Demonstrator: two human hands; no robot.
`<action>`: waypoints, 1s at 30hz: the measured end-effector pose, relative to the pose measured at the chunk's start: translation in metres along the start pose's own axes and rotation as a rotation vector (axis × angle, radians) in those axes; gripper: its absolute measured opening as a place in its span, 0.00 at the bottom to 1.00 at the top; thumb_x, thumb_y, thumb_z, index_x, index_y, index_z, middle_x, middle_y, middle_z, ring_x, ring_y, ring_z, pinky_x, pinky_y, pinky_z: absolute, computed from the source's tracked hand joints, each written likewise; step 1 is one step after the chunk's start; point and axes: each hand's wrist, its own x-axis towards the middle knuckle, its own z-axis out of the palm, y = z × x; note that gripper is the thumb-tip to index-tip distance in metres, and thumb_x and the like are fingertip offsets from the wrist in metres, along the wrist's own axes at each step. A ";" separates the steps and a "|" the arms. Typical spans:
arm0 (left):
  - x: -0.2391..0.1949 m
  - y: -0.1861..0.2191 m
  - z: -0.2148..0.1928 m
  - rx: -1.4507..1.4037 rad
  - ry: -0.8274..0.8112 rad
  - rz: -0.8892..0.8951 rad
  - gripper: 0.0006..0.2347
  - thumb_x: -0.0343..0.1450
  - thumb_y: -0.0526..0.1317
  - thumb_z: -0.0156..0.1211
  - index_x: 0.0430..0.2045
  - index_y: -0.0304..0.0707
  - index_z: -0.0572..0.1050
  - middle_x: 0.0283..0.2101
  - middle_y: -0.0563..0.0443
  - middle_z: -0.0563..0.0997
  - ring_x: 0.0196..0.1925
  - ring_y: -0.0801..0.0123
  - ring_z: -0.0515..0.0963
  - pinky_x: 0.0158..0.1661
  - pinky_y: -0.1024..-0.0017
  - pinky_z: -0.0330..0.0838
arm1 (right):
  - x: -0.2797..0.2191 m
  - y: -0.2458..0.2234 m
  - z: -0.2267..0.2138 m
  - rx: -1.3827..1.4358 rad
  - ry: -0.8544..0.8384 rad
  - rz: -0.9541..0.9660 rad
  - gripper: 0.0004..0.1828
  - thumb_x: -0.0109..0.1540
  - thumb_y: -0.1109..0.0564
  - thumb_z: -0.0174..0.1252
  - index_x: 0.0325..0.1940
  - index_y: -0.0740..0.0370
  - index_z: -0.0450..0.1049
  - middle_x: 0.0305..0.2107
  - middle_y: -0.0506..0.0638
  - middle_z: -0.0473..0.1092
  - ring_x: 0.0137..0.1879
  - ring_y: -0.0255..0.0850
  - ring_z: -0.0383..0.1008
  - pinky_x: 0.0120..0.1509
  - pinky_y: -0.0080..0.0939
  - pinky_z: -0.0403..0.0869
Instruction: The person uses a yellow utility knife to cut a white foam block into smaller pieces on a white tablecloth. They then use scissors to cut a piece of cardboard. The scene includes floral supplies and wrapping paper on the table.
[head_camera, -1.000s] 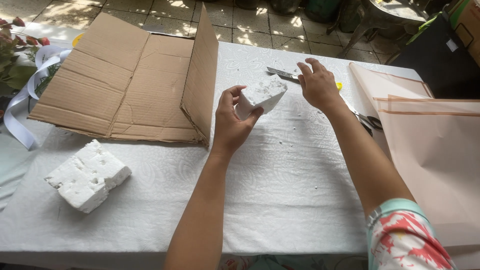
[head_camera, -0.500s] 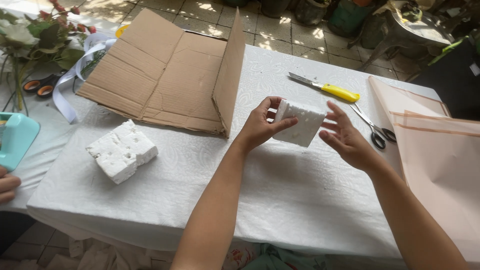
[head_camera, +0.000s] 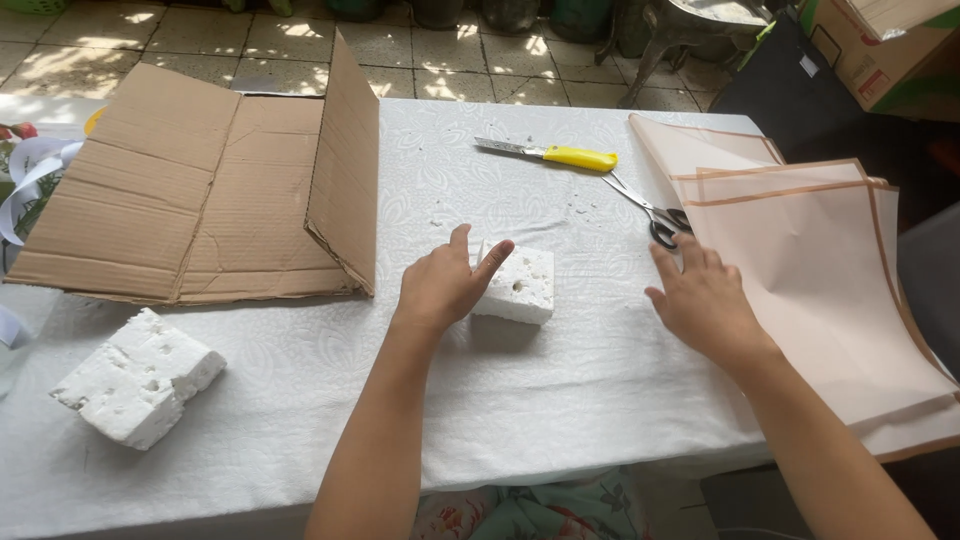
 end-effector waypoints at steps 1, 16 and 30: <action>0.000 -0.003 0.003 0.270 0.267 0.131 0.30 0.65 0.64 0.35 0.46 0.34 0.64 0.31 0.39 0.77 0.33 0.58 0.77 0.32 0.62 0.69 | -0.010 -0.009 -0.017 0.138 -0.094 -0.065 0.25 0.59 0.49 0.44 0.60 0.55 0.59 0.53 0.58 0.59 0.58 0.52 0.63 0.52 0.52 0.68; -0.020 -0.063 -0.067 -0.568 0.563 -0.041 0.30 0.62 0.35 0.57 0.57 0.37 0.49 0.52 0.31 0.65 0.53 0.45 0.67 0.49 0.54 0.66 | 0.033 -0.087 -0.034 0.881 -0.208 -0.392 0.54 0.47 0.36 0.61 0.68 0.51 0.39 0.57 0.63 0.53 0.63 0.58 0.53 0.64 0.64 0.51; -0.045 0.013 -0.082 -1.135 0.951 0.425 0.05 0.68 0.43 0.55 0.33 0.47 0.70 0.33 0.56 0.72 0.41 0.75 0.68 0.49 0.68 0.64 | 0.030 -0.050 -0.012 0.944 -0.098 -0.047 0.51 0.47 0.43 0.63 0.66 0.59 0.45 0.51 0.66 0.56 0.58 0.60 0.60 0.58 0.61 0.64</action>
